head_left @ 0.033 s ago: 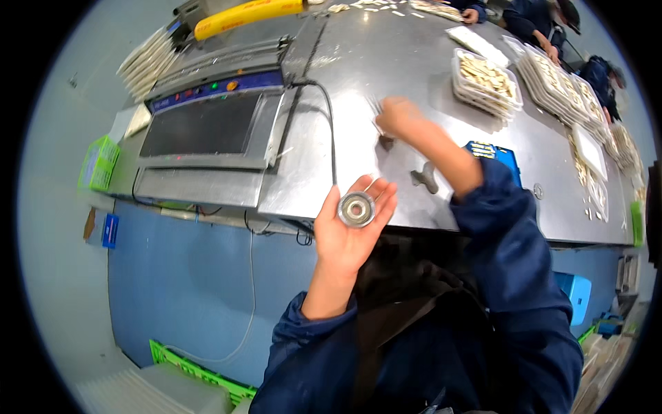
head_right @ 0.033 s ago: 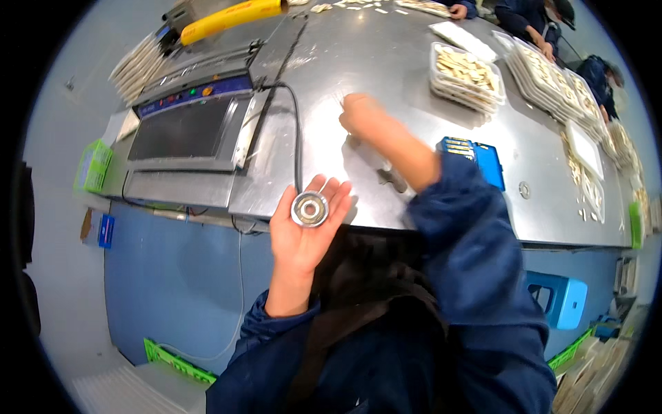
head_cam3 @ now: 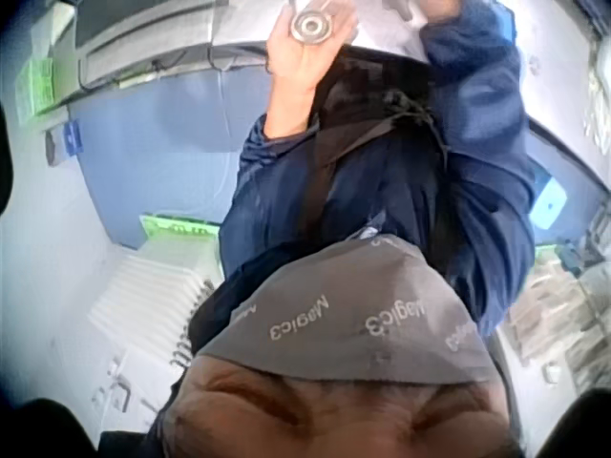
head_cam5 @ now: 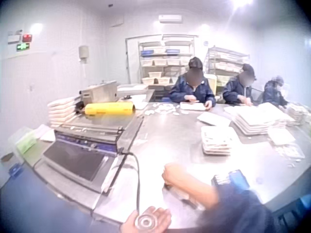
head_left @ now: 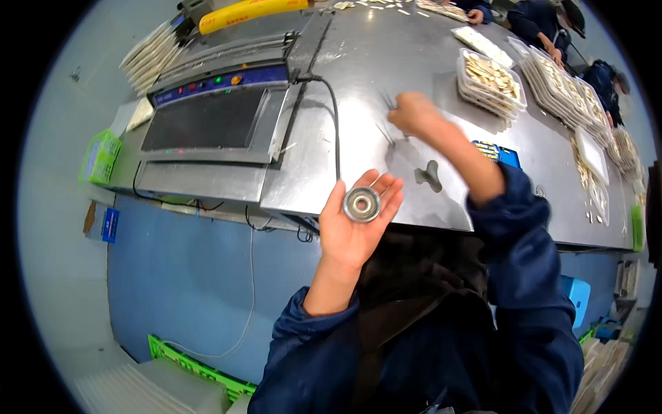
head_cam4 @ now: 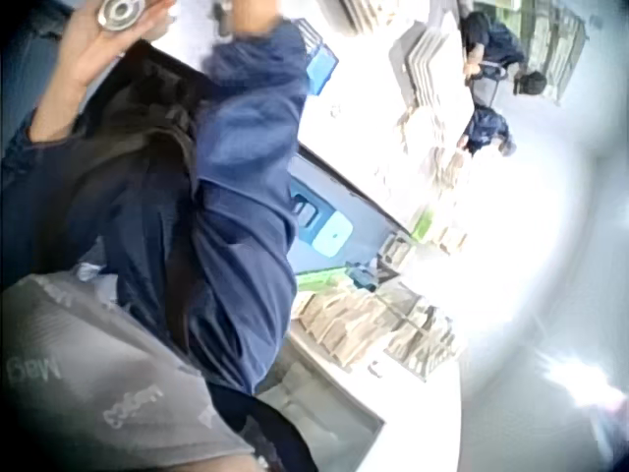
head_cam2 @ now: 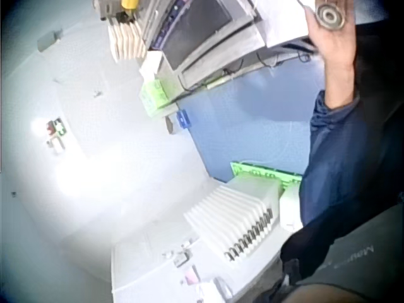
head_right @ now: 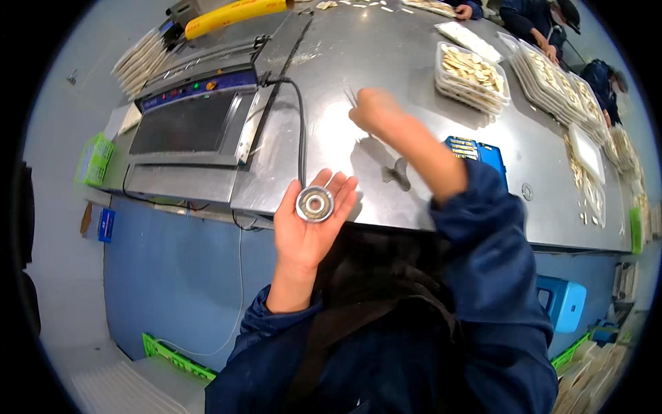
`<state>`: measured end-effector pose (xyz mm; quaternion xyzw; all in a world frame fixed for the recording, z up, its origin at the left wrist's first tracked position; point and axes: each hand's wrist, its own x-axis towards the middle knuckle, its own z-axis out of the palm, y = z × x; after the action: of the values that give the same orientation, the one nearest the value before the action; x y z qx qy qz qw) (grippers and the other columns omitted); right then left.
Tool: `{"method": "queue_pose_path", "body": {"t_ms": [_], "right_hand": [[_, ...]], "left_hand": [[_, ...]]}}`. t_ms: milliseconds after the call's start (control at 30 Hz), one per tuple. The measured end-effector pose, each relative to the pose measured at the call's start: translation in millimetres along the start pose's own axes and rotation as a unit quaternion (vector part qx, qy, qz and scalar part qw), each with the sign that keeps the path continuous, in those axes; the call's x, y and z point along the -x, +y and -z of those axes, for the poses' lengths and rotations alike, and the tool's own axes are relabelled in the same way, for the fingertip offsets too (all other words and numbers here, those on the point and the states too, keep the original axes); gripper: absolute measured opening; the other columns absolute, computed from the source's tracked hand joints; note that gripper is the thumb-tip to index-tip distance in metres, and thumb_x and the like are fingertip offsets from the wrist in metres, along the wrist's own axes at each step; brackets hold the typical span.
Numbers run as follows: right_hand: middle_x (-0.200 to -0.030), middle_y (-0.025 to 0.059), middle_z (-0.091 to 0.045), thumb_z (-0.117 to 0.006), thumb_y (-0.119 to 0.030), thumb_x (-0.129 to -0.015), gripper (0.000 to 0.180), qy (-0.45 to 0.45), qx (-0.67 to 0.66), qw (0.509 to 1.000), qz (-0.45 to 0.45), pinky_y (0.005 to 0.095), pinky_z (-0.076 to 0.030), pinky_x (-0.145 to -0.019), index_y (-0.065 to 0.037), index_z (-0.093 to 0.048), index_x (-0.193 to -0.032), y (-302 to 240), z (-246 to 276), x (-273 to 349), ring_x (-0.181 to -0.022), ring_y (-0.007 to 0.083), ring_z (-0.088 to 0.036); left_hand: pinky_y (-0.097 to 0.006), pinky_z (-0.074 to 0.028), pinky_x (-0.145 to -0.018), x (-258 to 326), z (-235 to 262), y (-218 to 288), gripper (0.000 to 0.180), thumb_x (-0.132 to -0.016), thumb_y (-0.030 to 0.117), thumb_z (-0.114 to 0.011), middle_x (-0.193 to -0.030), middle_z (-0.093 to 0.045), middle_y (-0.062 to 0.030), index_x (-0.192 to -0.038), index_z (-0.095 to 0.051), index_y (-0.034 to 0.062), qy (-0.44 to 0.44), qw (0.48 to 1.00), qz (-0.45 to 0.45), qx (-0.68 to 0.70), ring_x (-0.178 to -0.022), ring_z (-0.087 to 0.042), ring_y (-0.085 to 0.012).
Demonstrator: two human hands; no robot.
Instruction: The person retrieves a small blue case and tweezers, then uses the tweezers to place small metal components into a cylindrical bearing held in their hand. They repeatedly pick components from the case and insert them into the bearing, then place a metal ring on top.
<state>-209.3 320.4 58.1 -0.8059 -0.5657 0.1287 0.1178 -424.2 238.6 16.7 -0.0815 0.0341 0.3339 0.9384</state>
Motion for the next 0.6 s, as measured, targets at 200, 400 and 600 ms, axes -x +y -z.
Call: {"method": "queue_pose_path", "body": {"t_ms": [200, 400, 600], "right_hand": [[-0.071, 0.0042, -0.056, -0.058, -0.004, -0.082, 0.008, -0.105, -0.286, 0.950, 0.071, 0.0252, -0.042, -0.054, 0.000, -0.051, -0.081, 39.1, 99.9, 141.7, -0.059, 0.0096, -0.051], [-0.068, 0.0133, -0.055, -0.062, -0.017, -0.085, 0.016, -0.027, -0.099, 0.974, 0.202, 0.0333, -0.042, -0.055, -0.003, -0.056, -0.092, 56.8, 97.9, 199.2, -0.063, 0.0282, -0.056], [-0.058, 0.0042, -0.054, -0.071, -0.034, -0.073, 0.024, 0.081, 0.045, 0.948, 0.306, 0.0359, -0.042, -0.049, -0.011, -0.064, -0.075, 88.3, 101.2, 202.4, -0.056, 0.0250, -0.057]], "left_hand": [[-0.052, -0.033, -0.105, -18.7, -3.2, -24.7, 0.045, -0.098, 0.030, -0.034, -0.119, -0.049, -0.0285, -0.117, -0.046, -0.0086, 0.017, 0.999, 0.031, -0.018, -0.123, -0.039, -0.0436], [-0.047, -0.043, -0.098, -45.8, -8.9, -69.3, 0.047, -0.099, 0.034, -0.029, -0.113, -0.054, -0.0252, -0.110, -0.050, -0.0070, 0.005, 0.989, 0.112, -0.091, -0.115, -0.049, -0.0388], [-0.042, -0.049, -0.090, -56.5, -6.0, -105.0, 0.049, -0.099, 0.036, -0.027, -0.107, -0.057, -0.0230, -0.108, -0.052, -0.0060, 0.014, 0.971, 0.188, -0.144, -0.104, -0.056, -0.0346]]}}
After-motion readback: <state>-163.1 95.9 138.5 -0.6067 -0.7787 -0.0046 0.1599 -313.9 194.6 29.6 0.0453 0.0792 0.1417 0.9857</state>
